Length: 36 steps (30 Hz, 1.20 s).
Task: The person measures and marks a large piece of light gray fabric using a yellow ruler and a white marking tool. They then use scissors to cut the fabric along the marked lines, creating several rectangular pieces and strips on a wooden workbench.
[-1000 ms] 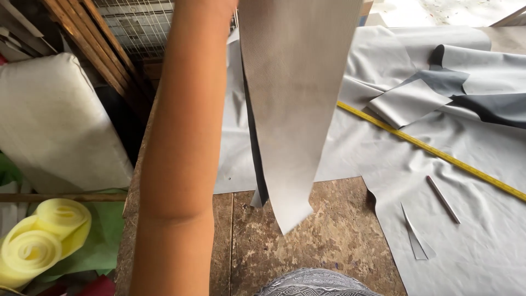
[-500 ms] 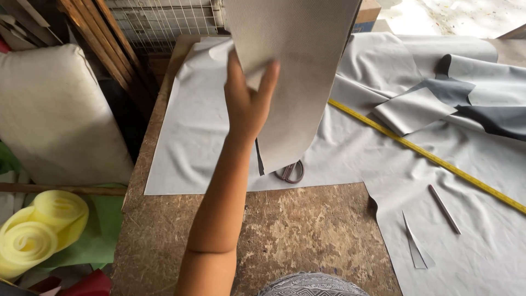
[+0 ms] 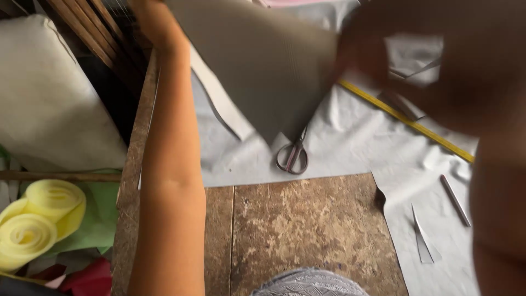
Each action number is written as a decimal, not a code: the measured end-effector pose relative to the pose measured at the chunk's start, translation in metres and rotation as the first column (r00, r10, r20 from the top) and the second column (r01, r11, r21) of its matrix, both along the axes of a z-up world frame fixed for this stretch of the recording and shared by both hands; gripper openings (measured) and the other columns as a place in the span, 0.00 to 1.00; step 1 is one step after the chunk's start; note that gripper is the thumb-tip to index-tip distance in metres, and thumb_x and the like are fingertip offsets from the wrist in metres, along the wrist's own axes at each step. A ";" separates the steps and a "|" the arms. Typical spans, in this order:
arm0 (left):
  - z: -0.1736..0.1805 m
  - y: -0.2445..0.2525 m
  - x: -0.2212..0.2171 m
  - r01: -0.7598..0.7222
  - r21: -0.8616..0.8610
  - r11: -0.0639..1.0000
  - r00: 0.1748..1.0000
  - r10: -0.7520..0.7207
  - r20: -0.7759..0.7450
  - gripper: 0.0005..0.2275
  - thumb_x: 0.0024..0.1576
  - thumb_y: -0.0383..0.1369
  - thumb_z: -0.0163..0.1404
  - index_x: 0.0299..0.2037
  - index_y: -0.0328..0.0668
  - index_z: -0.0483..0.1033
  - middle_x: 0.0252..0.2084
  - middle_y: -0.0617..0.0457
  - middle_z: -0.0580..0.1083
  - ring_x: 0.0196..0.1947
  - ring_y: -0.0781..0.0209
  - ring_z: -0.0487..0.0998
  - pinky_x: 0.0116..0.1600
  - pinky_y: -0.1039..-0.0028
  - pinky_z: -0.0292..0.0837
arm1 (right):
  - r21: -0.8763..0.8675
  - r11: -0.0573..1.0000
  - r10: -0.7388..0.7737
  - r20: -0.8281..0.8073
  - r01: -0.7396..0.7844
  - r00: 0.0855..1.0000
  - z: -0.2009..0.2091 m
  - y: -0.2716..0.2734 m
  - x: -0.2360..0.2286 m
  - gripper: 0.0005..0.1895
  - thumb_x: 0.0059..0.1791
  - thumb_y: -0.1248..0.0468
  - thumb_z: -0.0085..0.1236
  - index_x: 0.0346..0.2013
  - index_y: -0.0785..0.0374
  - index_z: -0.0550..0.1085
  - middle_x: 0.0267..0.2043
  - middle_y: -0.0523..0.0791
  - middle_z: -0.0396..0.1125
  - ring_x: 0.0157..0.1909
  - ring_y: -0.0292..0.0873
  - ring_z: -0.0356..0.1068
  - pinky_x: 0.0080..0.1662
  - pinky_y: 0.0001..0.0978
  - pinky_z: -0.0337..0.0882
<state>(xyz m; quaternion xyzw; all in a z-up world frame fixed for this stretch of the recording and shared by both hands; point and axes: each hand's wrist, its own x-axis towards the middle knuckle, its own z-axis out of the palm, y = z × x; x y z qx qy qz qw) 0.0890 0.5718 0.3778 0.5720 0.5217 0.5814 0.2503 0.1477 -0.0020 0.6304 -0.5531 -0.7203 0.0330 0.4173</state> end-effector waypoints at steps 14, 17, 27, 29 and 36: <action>-0.342 -0.185 -0.115 0.269 -0.193 0.944 0.743 -0.331 -0.582 0.27 0.54 0.20 0.51 0.64 0.58 0.70 0.63 0.49 0.64 0.63 0.45 0.66 0.57 0.55 0.73 | -0.325 0.942 0.038 -0.145 -0.084 0.989 -0.452 0.003 -0.045 0.12 0.51 0.74 0.51 0.37 0.61 0.82 0.39 0.43 0.70 0.41 0.44 0.71 0.41 0.36 0.74; -0.306 -0.296 -0.143 0.144 -0.343 0.928 0.886 -0.275 -0.373 0.17 0.62 0.26 0.47 0.62 0.46 0.66 0.57 0.45 0.69 0.50 0.50 0.75 0.39 0.65 0.79 | -0.329 0.940 0.047 -0.123 -0.085 0.991 -0.470 -0.006 -0.047 0.09 0.51 0.73 0.55 0.37 0.62 0.83 0.39 0.45 0.72 0.41 0.45 0.72 0.41 0.37 0.76; -0.340 -0.506 -0.168 0.703 -0.592 0.393 0.710 -0.428 0.559 0.28 0.54 0.16 0.50 0.67 0.49 0.67 0.61 0.38 0.63 0.65 0.50 0.61 0.71 0.63 0.55 | -0.510 0.818 0.166 -0.235 -0.267 0.958 -0.495 -0.021 -0.041 0.07 0.46 0.63 0.66 0.37 0.60 0.81 0.40 0.53 0.72 0.42 0.60 0.73 0.44 0.52 0.74; -0.419 -0.495 -0.163 0.681 -0.608 0.409 0.686 -0.647 0.333 0.25 0.49 0.15 0.51 0.55 0.54 0.82 0.56 0.45 0.77 0.63 0.57 0.70 0.69 0.67 0.60 | -0.546 0.837 -0.120 -0.253 -0.039 0.960 -0.496 0.020 -0.019 0.15 0.46 0.59 0.68 0.43 0.62 0.77 0.43 0.55 0.70 0.45 0.65 0.73 0.47 0.55 0.74; -0.398 -0.494 -0.177 0.475 -0.813 0.336 0.769 -0.608 0.198 0.17 0.53 0.21 0.51 0.50 0.51 0.85 0.57 0.33 0.74 0.26 0.50 0.82 0.24 0.69 0.81 | -0.702 0.373 -0.725 0.188 0.607 0.663 -0.610 0.190 0.042 0.34 0.50 0.36 0.56 0.52 0.62 0.63 0.51 0.57 0.66 0.51 0.64 0.75 0.54 0.52 0.75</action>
